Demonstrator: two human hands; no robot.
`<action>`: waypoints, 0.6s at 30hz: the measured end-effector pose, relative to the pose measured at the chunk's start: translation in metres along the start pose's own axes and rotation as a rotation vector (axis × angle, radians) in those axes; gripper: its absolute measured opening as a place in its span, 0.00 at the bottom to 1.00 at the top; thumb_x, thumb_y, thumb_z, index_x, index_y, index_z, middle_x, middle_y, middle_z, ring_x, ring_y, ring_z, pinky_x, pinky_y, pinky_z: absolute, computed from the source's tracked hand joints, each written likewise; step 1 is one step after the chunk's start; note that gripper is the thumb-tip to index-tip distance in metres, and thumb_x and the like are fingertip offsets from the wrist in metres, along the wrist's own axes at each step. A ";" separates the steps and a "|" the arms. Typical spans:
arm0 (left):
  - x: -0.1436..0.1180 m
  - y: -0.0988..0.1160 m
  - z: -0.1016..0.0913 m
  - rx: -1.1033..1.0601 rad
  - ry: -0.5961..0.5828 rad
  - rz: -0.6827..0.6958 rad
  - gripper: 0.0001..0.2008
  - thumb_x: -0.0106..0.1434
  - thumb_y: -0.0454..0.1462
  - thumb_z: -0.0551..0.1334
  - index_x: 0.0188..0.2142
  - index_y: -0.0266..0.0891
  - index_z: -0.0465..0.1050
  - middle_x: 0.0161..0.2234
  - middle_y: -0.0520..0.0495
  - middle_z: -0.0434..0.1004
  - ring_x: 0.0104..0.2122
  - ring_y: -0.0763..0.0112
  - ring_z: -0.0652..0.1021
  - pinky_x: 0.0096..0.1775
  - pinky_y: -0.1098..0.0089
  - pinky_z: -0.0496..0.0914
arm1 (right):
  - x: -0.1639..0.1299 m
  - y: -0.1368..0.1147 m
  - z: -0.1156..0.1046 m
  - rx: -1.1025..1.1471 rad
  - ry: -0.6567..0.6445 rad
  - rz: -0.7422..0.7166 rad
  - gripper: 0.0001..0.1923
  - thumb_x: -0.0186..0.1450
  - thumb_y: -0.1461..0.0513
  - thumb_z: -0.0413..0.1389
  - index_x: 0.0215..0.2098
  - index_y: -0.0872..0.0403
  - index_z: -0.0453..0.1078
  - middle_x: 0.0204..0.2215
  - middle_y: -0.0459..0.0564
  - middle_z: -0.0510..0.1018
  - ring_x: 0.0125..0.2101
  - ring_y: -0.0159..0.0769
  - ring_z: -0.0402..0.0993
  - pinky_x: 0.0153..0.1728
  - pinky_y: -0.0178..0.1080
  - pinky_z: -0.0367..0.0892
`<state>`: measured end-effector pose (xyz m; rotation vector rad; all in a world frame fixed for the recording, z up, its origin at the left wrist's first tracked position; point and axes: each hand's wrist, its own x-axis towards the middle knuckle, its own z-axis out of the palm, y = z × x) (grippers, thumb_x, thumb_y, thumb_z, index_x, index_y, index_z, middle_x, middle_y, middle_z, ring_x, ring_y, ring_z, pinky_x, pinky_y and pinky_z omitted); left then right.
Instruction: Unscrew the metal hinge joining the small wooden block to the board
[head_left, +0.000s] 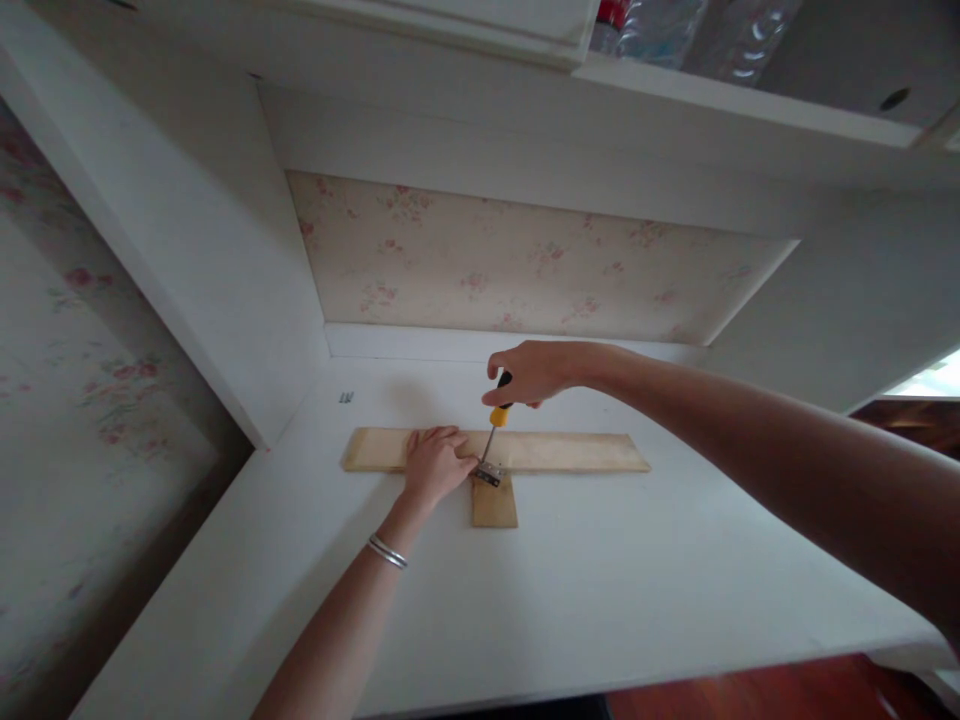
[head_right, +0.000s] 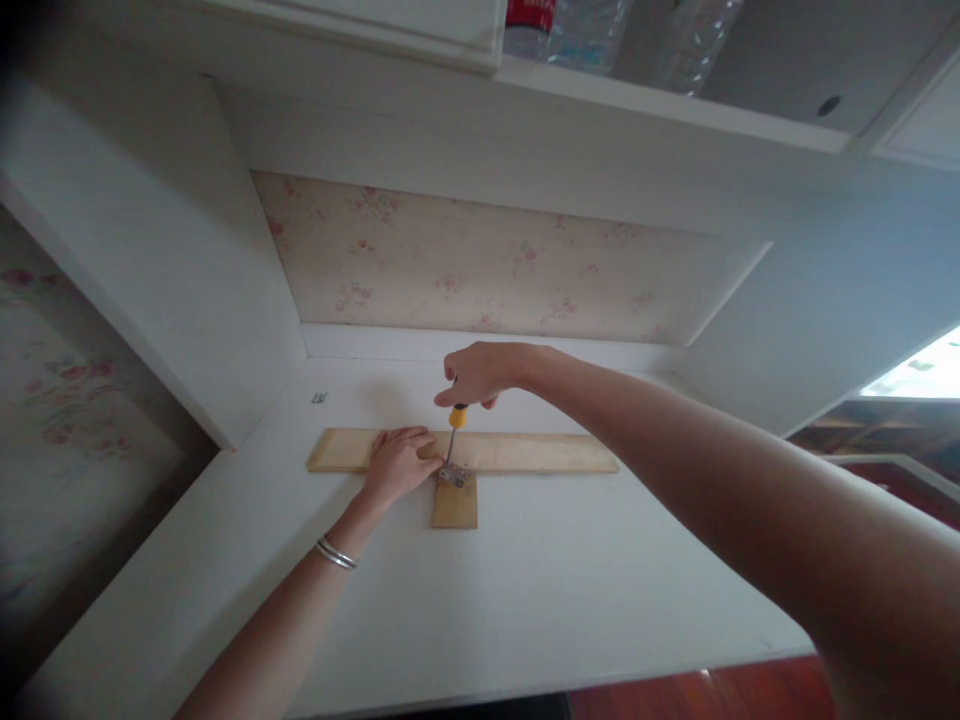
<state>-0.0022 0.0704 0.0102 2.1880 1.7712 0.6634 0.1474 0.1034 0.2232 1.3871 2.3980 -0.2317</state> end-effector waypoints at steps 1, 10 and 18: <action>0.000 0.000 0.000 -0.005 -0.003 -0.013 0.16 0.56 0.48 0.63 0.43 0.47 0.77 0.51 0.50 0.73 0.52 0.61 0.68 0.55 0.62 0.51 | 0.001 -0.001 -0.001 0.005 -0.025 0.054 0.30 0.61 0.44 0.47 0.48 0.58 0.69 0.26 0.53 0.79 0.24 0.37 0.74 0.28 0.37 0.60; 0.005 -0.006 0.008 -0.048 0.028 -0.031 0.18 0.50 0.47 0.68 0.40 0.49 0.78 0.49 0.51 0.74 0.50 0.61 0.69 0.54 0.63 0.53 | 0.006 -0.008 -0.004 -0.111 -0.021 -0.093 0.18 0.57 0.57 0.56 0.44 0.55 0.71 0.24 0.48 0.79 0.28 0.37 0.74 0.28 0.36 0.58; 0.000 -0.014 0.007 -0.093 -0.003 0.022 0.17 0.54 0.48 0.64 0.43 0.49 0.77 0.53 0.51 0.72 0.53 0.62 0.67 0.58 0.61 0.49 | 0.001 -0.021 -0.007 -0.084 -0.067 0.032 0.26 0.63 0.47 0.48 0.46 0.58 0.69 0.20 0.50 0.77 0.21 0.36 0.73 0.26 0.37 0.59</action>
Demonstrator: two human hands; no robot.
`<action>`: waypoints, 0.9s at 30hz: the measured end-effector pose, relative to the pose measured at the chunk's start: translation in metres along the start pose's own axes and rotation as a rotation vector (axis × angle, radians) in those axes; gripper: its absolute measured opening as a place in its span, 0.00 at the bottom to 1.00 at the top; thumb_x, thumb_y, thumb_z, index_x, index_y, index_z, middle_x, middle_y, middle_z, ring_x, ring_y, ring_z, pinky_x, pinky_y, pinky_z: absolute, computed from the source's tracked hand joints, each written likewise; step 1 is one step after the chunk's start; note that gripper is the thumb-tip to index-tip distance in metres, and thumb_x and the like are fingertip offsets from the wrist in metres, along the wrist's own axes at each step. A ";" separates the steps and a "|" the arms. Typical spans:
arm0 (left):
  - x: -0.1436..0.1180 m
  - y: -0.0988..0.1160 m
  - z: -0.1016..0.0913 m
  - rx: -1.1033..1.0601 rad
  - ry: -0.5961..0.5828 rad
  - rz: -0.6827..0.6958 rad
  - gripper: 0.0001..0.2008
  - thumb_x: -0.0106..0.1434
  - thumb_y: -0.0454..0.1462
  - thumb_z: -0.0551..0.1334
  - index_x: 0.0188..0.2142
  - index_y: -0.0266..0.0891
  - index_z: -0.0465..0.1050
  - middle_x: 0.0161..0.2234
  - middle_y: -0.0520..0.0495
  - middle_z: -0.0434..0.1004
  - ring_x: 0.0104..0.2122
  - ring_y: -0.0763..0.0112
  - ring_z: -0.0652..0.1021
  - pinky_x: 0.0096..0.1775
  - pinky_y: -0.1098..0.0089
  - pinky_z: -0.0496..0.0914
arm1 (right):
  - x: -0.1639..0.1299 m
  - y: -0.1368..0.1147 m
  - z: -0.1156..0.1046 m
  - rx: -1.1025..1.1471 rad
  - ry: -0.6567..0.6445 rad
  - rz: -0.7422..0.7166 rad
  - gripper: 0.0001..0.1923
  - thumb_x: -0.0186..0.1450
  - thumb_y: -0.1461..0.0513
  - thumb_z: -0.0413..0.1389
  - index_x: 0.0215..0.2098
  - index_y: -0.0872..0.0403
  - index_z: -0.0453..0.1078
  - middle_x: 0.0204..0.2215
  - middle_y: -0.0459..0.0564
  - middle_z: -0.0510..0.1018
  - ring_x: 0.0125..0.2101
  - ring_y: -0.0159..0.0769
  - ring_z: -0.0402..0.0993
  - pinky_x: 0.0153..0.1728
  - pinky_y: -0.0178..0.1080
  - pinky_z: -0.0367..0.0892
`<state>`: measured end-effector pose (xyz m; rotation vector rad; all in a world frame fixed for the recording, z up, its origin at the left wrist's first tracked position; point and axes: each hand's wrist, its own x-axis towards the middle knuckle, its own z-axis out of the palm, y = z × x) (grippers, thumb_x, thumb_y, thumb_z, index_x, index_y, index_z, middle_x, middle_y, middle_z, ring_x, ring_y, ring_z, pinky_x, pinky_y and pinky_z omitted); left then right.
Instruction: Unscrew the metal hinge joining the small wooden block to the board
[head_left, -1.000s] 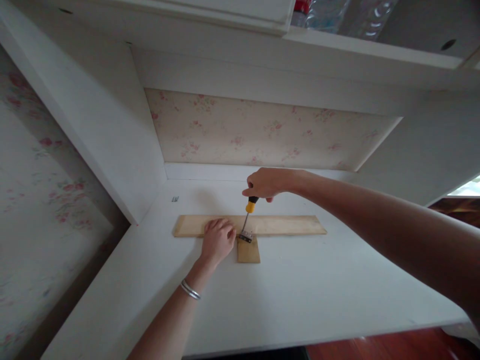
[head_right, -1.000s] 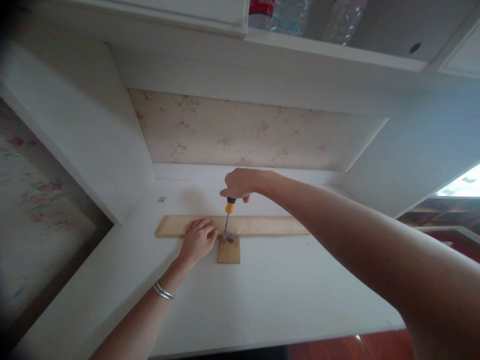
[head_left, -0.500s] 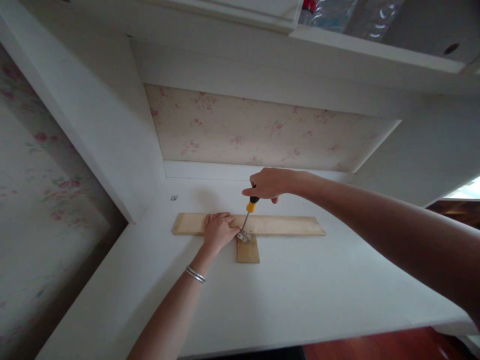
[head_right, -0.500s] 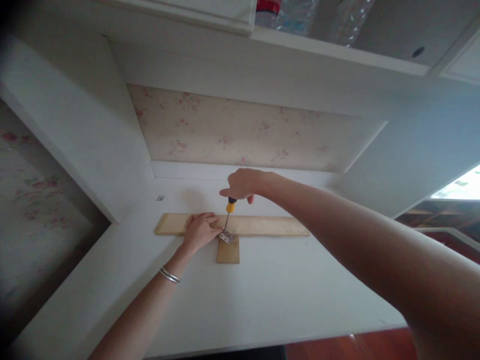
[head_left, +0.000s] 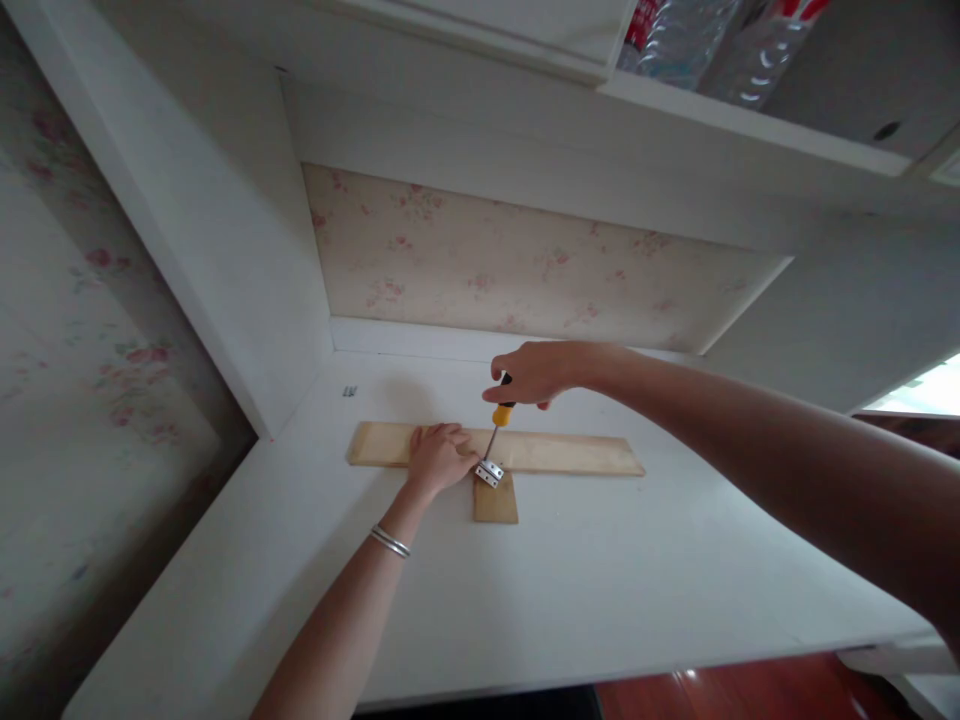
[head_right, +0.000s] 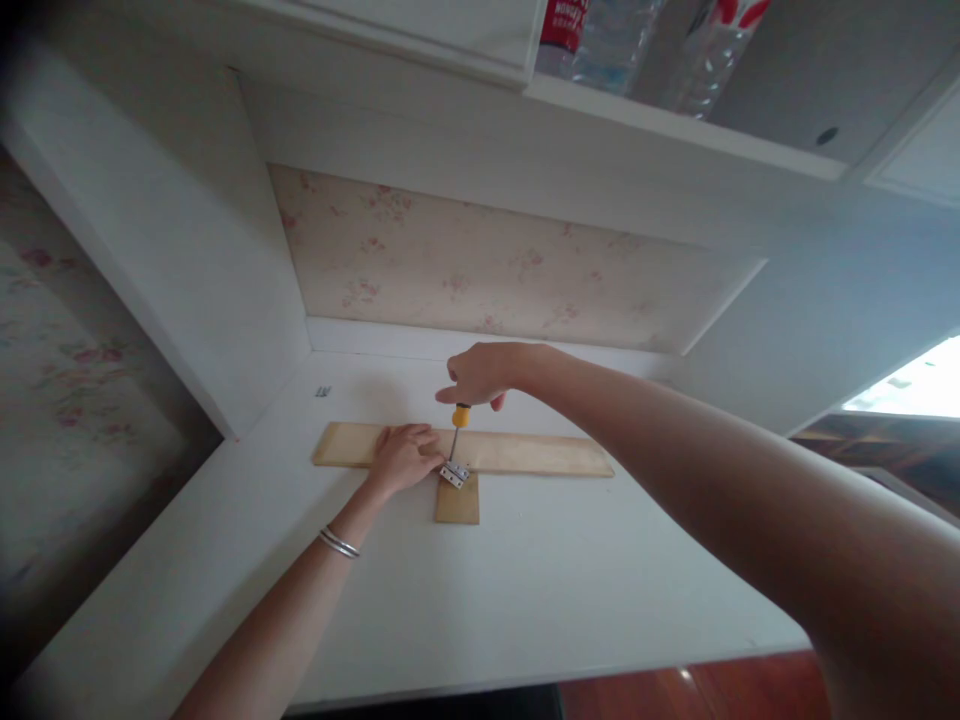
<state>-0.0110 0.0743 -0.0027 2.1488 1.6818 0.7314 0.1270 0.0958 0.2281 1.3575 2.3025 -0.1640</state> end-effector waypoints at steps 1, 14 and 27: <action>0.000 -0.001 0.000 -0.011 -0.018 0.005 0.17 0.55 0.49 0.63 0.42 0.49 0.77 0.53 0.51 0.71 0.54 0.61 0.67 0.59 0.61 0.48 | 0.000 -0.001 -0.001 -0.001 -0.014 0.029 0.27 0.64 0.47 0.44 0.44 0.60 0.70 0.18 0.50 0.76 0.20 0.35 0.72 0.26 0.37 0.59; 0.000 -0.004 0.003 0.020 -0.087 -0.031 0.19 0.51 0.52 0.65 0.42 0.54 0.77 0.57 0.56 0.67 0.57 0.60 0.64 0.61 0.59 0.45 | 0.007 0.003 0.005 -0.085 0.120 -0.132 0.25 0.54 0.56 0.58 0.50 0.54 0.68 0.41 0.53 0.77 0.38 0.41 0.73 0.30 0.35 0.61; 0.006 -0.003 0.004 0.000 -0.078 -0.089 0.18 0.48 0.53 0.66 0.38 0.55 0.79 0.54 0.56 0.70 0.55 0.59 0.66 0.60 0.59 0.47 | 0.001 0.003 0.002 -0.021 -0.015 0.017 0.18 0.60 0.53 0.53 0.42 0.57 0.71 0.22 0.51 0.77 0.19 0.34 0.72 0.25 0.36 0.60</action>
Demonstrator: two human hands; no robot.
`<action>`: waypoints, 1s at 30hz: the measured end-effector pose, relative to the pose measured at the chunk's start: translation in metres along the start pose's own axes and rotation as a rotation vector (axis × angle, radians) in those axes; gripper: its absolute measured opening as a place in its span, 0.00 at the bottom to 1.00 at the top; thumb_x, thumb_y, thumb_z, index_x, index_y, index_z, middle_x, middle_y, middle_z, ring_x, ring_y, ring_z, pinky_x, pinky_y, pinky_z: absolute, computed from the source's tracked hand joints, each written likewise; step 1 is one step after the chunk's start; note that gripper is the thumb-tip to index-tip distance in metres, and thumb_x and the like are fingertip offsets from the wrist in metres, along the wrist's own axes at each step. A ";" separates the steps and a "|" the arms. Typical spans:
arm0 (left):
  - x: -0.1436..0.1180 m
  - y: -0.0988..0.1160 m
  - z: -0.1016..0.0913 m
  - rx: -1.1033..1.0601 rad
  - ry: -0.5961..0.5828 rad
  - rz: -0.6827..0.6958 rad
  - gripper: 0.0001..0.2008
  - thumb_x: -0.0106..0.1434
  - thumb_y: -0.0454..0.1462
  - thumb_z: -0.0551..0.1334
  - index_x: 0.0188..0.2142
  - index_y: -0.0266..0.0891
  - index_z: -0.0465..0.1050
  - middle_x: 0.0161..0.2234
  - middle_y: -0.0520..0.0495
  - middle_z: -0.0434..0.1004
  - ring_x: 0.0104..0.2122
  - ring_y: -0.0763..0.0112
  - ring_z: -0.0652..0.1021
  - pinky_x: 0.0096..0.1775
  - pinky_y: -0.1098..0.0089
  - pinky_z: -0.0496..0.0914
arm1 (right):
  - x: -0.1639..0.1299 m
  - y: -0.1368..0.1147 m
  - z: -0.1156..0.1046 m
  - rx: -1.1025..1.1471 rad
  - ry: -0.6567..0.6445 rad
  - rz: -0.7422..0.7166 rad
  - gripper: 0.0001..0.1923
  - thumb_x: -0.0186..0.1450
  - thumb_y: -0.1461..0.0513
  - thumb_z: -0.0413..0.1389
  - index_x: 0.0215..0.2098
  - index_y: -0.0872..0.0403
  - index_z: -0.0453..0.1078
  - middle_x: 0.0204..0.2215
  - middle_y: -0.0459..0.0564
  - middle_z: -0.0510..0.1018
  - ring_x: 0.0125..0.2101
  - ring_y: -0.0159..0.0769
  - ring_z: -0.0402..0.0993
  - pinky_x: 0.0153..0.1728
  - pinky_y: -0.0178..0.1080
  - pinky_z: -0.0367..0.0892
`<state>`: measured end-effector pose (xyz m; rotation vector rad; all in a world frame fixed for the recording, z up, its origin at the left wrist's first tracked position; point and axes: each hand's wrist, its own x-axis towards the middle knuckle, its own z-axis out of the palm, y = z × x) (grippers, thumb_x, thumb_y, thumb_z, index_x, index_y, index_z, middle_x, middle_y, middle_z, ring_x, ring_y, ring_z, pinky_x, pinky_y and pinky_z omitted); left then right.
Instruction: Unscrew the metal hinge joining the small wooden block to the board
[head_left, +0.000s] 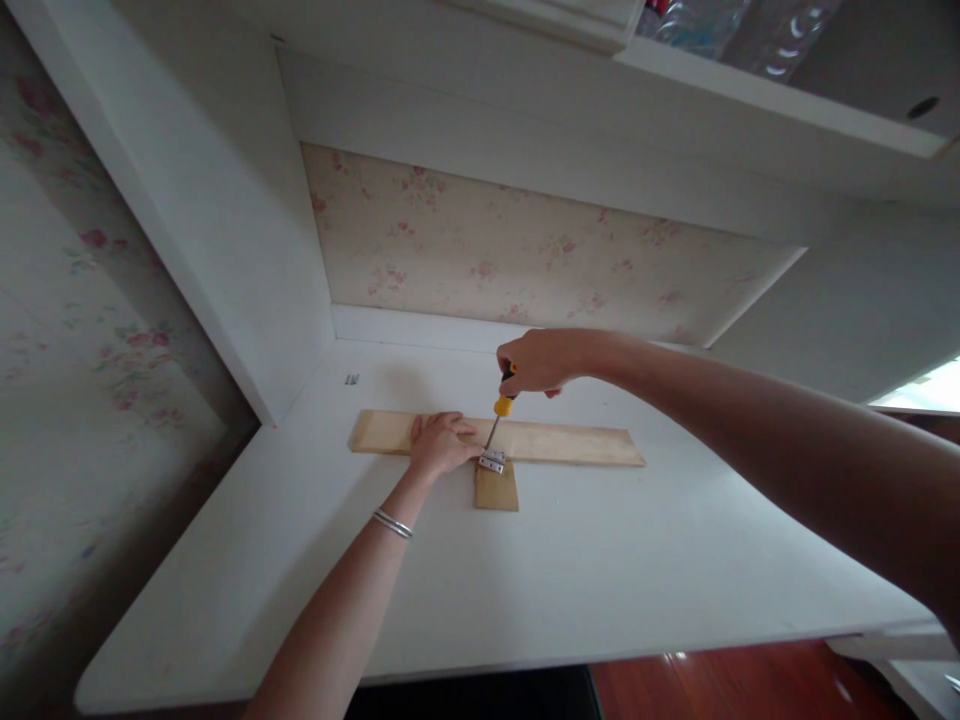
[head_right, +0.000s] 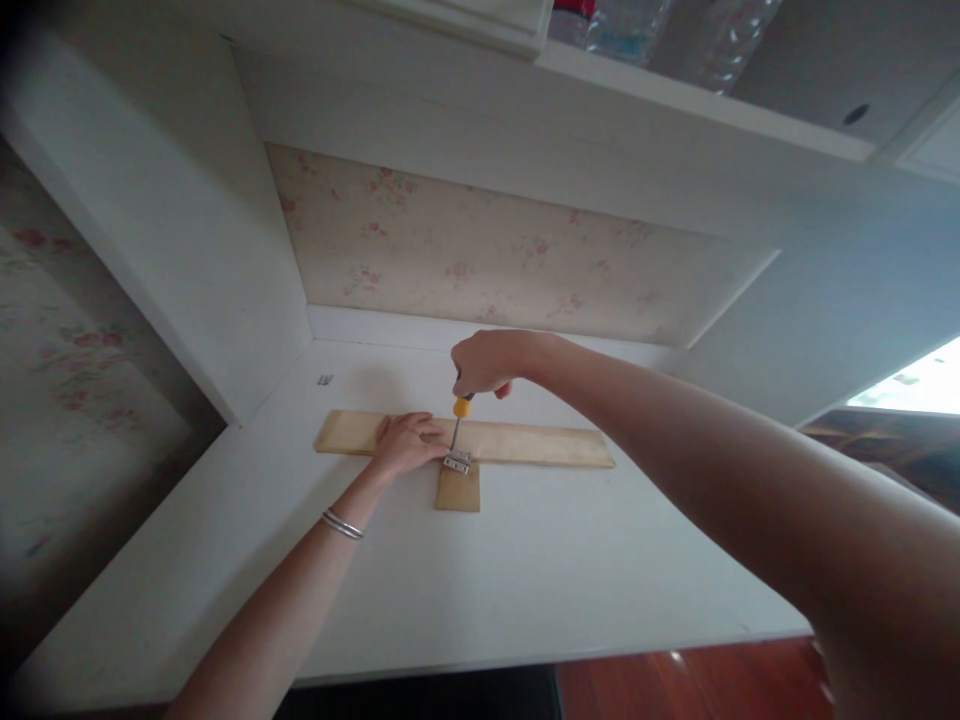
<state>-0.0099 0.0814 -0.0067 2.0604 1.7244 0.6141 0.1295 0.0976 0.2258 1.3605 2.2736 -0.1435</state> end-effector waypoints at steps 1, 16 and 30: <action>0.000 0.000 0.000 0.001 -0.003 0.005 0.19 0.48 0.54 0.66 0.38 0.55 0.78 0.55 0.56 0.69 0.55 0.58 0.65 0.60 0.59 0.47 | 0.000 0.001 0.001 0.001 0.025 -0.041 0.19 0.58 0.55 0.55 0.45 0.55 0.70 0.26 0.50 0.78 0.20 0.34 0.72 0.25 0.36 0.60; 0.003 -0.001 0.004 -0.024 -0.018 -0.019 0.15 0.47 0.51 0.67 0.36 0.59 0.78 0.55 0.57 0.69 0.55 0.59 0.65 0.60 0.53 0.45 | 0.005 0.002 0.007 -0.094 0.167 -0.141 0.15 0.57 0.60 0.56 0.42 0.54 0.72 0.35 0.52 0.80 0.34 0.38 0.74 0.29 0.36 0.59; -0.001 0.004 0.002 0.030 0.042 -0.041 0.12 0.48 0.51 0.66 0.34 0.60 0.78 0.53 0.61 0.70 0.54 0.59 0.65 0.58 0.56 0.46 | 0.001 -0.003 0.002 -0.007 0.043 0.044 0.24 0.64 0.50 0.45 0.35 0.60 0.73 0.16 0.52 0.75 0.21 0.37 0.72 0.26 0.37 0.59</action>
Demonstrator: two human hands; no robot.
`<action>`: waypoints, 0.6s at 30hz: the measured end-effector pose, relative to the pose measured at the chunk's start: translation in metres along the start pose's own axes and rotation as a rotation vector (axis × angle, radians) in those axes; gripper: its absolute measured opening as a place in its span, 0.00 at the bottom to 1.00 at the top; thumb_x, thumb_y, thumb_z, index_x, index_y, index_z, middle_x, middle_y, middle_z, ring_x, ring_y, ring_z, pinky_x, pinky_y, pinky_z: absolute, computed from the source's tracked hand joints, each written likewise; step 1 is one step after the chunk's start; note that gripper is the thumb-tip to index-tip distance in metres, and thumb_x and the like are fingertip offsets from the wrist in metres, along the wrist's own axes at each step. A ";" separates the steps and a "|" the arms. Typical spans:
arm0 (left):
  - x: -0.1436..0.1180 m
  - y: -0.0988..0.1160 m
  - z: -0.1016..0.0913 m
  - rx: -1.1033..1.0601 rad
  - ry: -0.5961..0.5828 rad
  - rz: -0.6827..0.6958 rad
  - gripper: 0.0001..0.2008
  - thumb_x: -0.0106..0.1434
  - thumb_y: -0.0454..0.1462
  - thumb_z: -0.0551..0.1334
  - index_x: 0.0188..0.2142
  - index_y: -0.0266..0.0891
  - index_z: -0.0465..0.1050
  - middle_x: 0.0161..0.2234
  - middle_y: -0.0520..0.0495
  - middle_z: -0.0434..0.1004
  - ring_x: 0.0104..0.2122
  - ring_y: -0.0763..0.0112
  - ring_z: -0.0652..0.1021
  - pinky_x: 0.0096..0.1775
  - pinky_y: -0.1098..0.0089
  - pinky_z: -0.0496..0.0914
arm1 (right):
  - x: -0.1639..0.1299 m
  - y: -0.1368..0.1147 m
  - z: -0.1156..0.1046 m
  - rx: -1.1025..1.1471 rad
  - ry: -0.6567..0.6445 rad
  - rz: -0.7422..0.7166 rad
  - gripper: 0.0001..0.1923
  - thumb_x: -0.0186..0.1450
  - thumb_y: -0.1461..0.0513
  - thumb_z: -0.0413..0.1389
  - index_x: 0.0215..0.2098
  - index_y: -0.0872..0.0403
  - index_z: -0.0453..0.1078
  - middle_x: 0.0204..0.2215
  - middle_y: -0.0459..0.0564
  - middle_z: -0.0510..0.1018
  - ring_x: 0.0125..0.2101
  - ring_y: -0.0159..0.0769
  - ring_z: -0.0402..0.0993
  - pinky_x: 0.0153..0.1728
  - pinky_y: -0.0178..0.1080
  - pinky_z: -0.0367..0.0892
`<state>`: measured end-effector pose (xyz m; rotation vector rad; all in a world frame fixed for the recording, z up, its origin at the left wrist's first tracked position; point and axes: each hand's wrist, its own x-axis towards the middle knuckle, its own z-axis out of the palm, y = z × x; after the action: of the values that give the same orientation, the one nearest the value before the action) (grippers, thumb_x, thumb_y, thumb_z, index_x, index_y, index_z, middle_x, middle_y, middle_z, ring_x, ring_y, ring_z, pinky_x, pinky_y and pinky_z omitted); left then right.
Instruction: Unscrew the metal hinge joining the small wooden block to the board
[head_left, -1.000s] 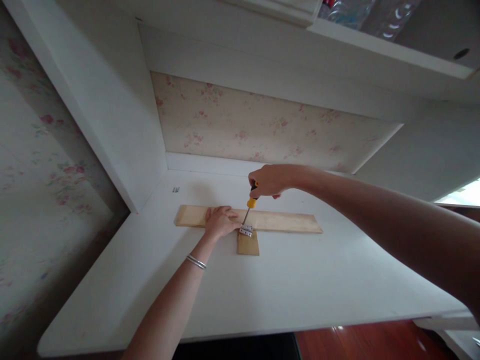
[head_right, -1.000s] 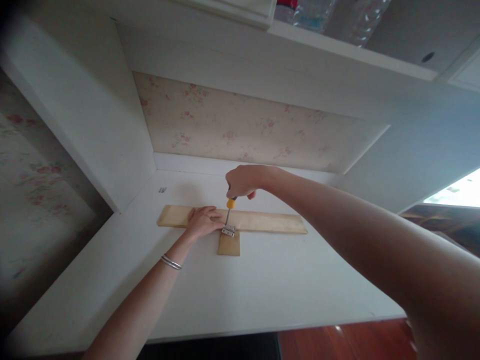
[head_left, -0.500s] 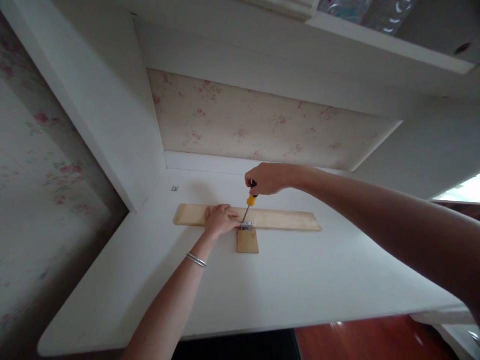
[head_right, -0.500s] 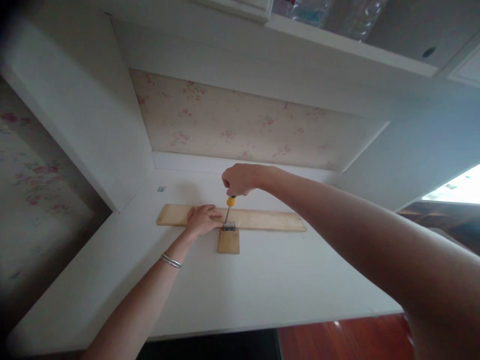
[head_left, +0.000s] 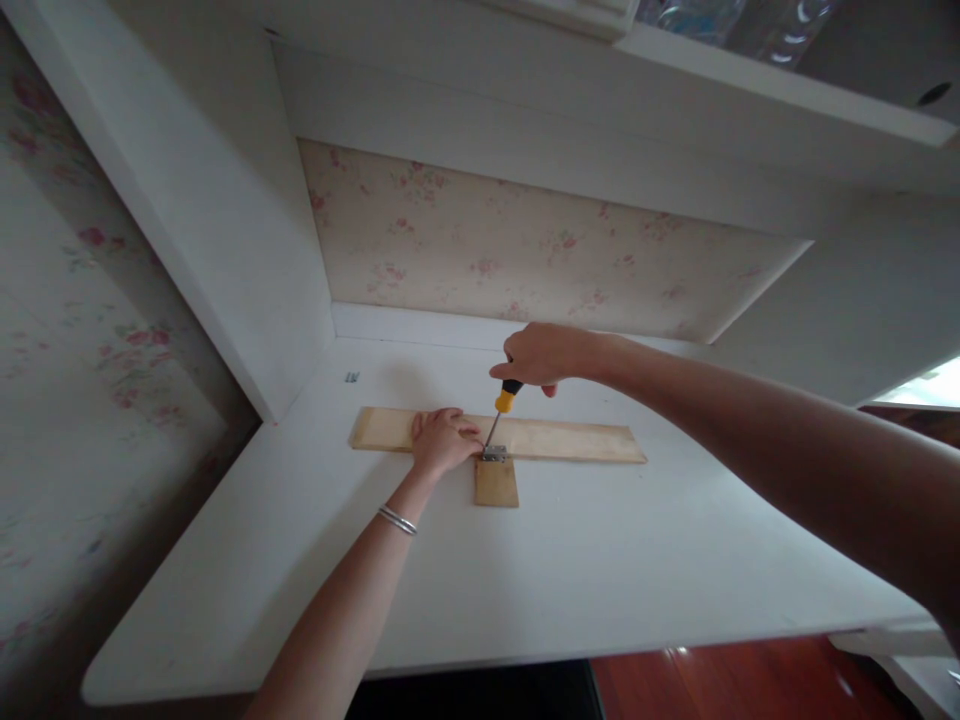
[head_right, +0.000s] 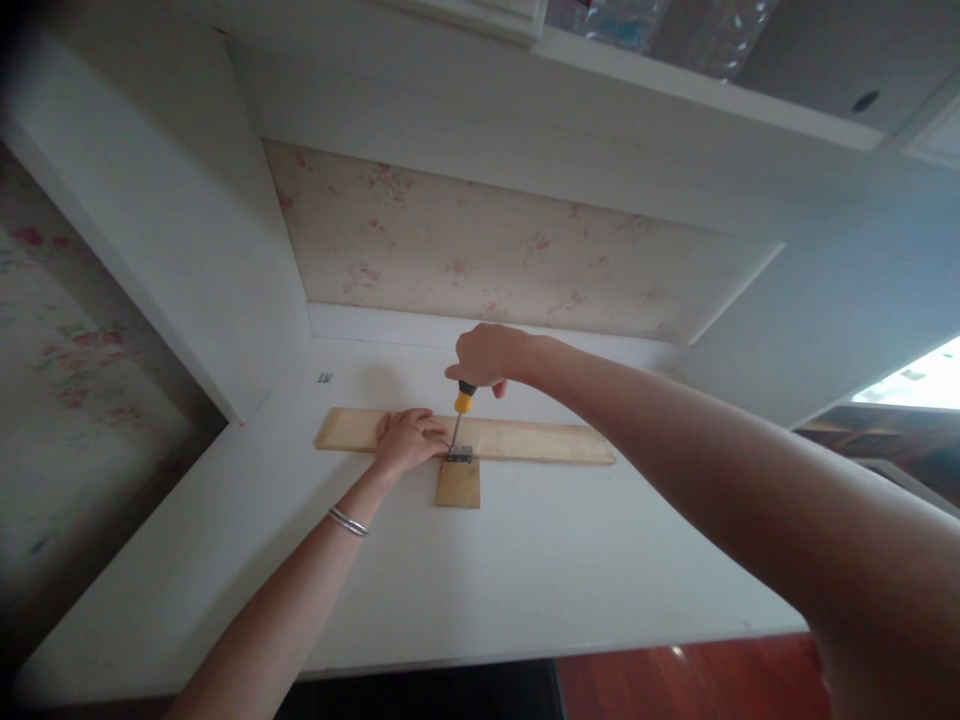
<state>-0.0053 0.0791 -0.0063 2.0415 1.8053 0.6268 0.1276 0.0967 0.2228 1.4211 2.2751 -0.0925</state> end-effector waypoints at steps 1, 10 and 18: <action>-0.001 0.001 0.000 0.000 0.007 0.001 0.12 0.48 0.50 0.67 0.34 0.60 0.78 0.53 0.61 0.70 0.54 0.59 0.66 0.58 0.56 0.47 | -0.001 -0.001 -0.001 -0.006 0.005 -0.060 0.20 0.64 0.52 0.47 0.37 0.59 0.73 0.18 0.52 0.76 0.23 0.37 0.73 0.26 0.36 0.59; -0.004 0.004 -0.006 -0.001 -0.005 -0.002 0.12 0.49 0.49 0.67 0.35 0.59 0.78 0.53 0.60 0.70 0.53 0.60 0.66 0.58 0.58 0.47 | 0.003 -0.006 -0.001 0.008 -0.043 -0.019 0.24 0.62 0.48 0.49 0.43 0.59 0.72 0.22 0.53 0.78 0.22 0.37 0.73 0.27 0.37 0.60; -0.003 0.000 -0.002 -0.034 0.029 0.030 0.11 0.48 0.48 0.67 0.33 0.57 0.78 0.51 0.59 0.71 0.52 0.59 0.67 0.57 0.57 0.48 | 0.002 -0.001 0.002 0.010 0.038 -0.068 0.28 0.59 0.46 0.52 0.48 0.58 0.69 0.27 0.53 0.79 0.27 0.38 0.74 0.28 0.36 0.60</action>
<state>-0.0064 0.0756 -0.0045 2.0508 1.7704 0.6940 0.1269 0.0977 0.2196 1.3617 2.3575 -0.0994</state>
